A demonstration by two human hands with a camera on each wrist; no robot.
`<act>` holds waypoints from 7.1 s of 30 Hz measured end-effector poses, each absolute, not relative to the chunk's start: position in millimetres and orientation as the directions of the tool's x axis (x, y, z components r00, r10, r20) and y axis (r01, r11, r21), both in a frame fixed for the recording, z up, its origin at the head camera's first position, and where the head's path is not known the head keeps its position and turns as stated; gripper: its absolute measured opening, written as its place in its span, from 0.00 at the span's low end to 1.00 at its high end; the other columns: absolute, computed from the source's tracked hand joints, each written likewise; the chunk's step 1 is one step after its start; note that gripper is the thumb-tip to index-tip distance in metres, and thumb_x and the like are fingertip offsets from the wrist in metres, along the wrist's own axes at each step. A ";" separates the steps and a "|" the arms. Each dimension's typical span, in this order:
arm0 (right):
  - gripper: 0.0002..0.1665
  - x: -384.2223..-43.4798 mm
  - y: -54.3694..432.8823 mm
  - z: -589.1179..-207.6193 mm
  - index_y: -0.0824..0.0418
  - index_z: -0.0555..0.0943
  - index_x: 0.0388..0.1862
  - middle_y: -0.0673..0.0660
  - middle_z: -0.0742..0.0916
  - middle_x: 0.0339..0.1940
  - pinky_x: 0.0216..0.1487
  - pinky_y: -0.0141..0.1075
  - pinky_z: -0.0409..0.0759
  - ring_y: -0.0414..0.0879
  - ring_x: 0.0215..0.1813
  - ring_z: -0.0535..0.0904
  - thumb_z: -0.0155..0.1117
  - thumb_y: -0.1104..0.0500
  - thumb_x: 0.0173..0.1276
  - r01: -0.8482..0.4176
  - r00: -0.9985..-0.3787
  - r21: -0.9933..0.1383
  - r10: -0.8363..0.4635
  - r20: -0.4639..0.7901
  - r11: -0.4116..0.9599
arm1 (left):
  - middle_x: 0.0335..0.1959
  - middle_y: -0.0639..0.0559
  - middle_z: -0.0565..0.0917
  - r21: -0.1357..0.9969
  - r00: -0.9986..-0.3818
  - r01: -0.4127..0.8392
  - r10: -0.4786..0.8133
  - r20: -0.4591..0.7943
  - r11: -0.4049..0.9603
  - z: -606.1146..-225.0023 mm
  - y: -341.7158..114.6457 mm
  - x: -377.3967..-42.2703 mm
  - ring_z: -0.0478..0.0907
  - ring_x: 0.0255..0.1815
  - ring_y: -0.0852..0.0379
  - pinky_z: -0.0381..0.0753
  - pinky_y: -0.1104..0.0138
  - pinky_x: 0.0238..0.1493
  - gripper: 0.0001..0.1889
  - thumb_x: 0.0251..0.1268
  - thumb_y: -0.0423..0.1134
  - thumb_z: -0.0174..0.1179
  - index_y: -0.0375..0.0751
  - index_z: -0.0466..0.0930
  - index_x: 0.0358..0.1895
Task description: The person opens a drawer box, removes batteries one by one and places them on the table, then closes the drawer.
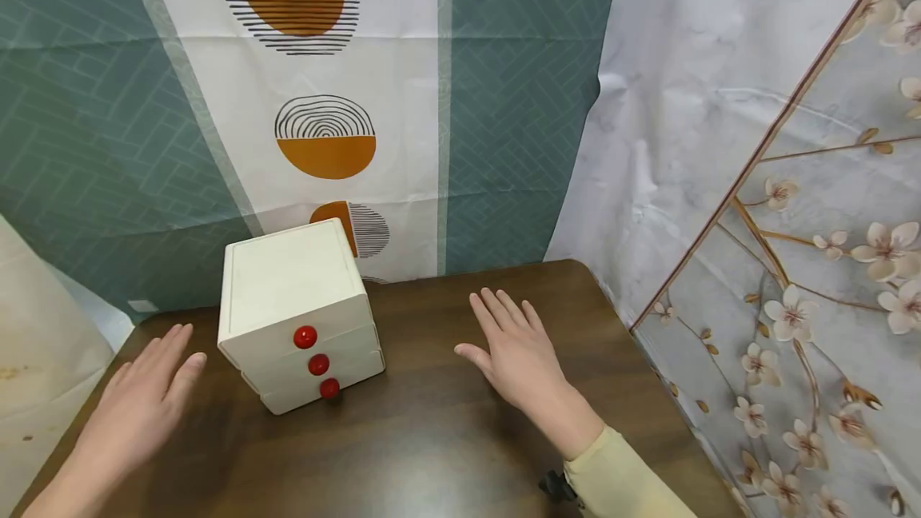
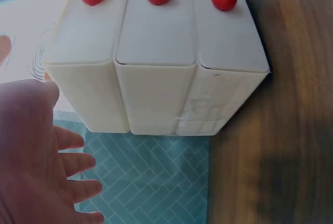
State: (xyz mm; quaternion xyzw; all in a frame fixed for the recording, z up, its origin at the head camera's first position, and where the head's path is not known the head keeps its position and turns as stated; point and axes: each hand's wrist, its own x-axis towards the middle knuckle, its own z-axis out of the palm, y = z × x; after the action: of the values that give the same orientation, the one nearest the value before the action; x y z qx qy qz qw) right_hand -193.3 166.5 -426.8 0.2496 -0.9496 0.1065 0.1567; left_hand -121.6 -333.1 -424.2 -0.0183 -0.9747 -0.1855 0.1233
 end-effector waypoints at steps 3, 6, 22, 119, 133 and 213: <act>0.50 -196.2 158.3 -423.6 0.60 0.65 0.90 0.62 0.70 0.87 0.84 0.64 0.60 0.61 0.87 0.64 0.64 0.34 0.82 -0.535 -0.808 -0.118 -0.466 0.360 0.837 | 0.83 0.21 0.61 0.387 -0.963 0.101 -0.009 0.270 0.916 -421.5 -332.8 -124.2 0.52 0.84 0.19 0.36 0.29 0.83 0.37 0.95 0.53 0.41 0.26 0.52 0.88; 0.50 -199.1 149.9 -420.6 0.59 0.65 0.90 0.61 0.70 0.88 0.84 0.64 0.60 0.61 0.87 0.64 0.64 0.33 0.82 -0.559 -0.793 -0.111 -0.490 0.362 0.822 | 0.82 0.20 0.62 0.423 -0.959 0.121 -0.005 0.284 0.898 -419.0 -331.6 -128.0 0.54 0.83 0.18 0.38 0.29 0.83 0.36 0.95 0.52 0.41 0.28 0.51 0.88; 0.48 -213.6 105.1 -405.7 0.57 0.62 0.91 0.59 0.69 0.89 0.86 0.59 0.59 0.57 0.88 0.63 0.58 0.32 0.85 -0.642 -0.739 -0.090 -0.583 0.336 0.762 | 0.84 0.21 0.60 0.480 -0.959 0.150 0.009 0.283 0.864 -400.6 -315.0 -141.9 0.53 0.84 0.18 0.49 0.26 0.79 0.36 0.96 0.52 0.40 0.30 0.49 0.90; 0.46 -237.6 66.3 -402.8 0.64 0.72 0.84 0.63 0.75 0.84 0.76 0.49 0.76 0.56 0.71 0.83 0.70 0.38 0.80 -0.747 -0.590 -0.013 -0.654 0.474 0.665 | 0.87 0.36 0.63 0.524 -0.955 0.199 0.043 0.293 0.828 -399.0 -260.3 -203.7 0.64 0.83 0.29 0.64 0.32 0.77 0.33 0.94 0.52 0.35 0.38 0.59 0.89; 0.45 -234.9 87.8 -403.3 0.63 0.71 0.85 0.63 0.74 0.84 0.79 0.52 0.74 0.58 0.77 0.79 0.71 0.41 0.81 -0.701 -0.661 -0.084 -0.602 0.448 0.708 | 0.86 0.35 0.64 0.513 -0.955 0.210 0.063 0.288 0.832 -398.1 -236.9 -217.8 0.64 0.84 0.32 0.65 0.34 0.79 0.32 0.94 0.51 0.37 0.39 0.61 0.89; 0.49 -226.6 119.6 -415.6 0.63 0.67 0.88 0.60 0.71 0.87 0.81 0.52 0.70 0.54 0.84 0.70 0.73 0.41 0.79 -0.681 -0.685 -0.166 -0.540 0.488 0.714 | 0.91 0.30 0.41 0.454 -0.985 0.166 0.129 0.110 0.875 -369.4 -186.4 -309.2 0.41 0.91 0.32 0.46 0.37 0.86 0.40 0.93 0.57 0.36 0.29 0.47 0.90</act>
State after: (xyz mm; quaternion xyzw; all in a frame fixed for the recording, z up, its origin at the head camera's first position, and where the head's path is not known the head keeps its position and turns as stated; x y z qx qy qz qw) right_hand -226.6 119.6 -415.6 0.3384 -0.9022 0.1695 0.2069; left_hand -309.2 -186.4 -369.4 -0.0762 -0.9676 -0.2376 0.0383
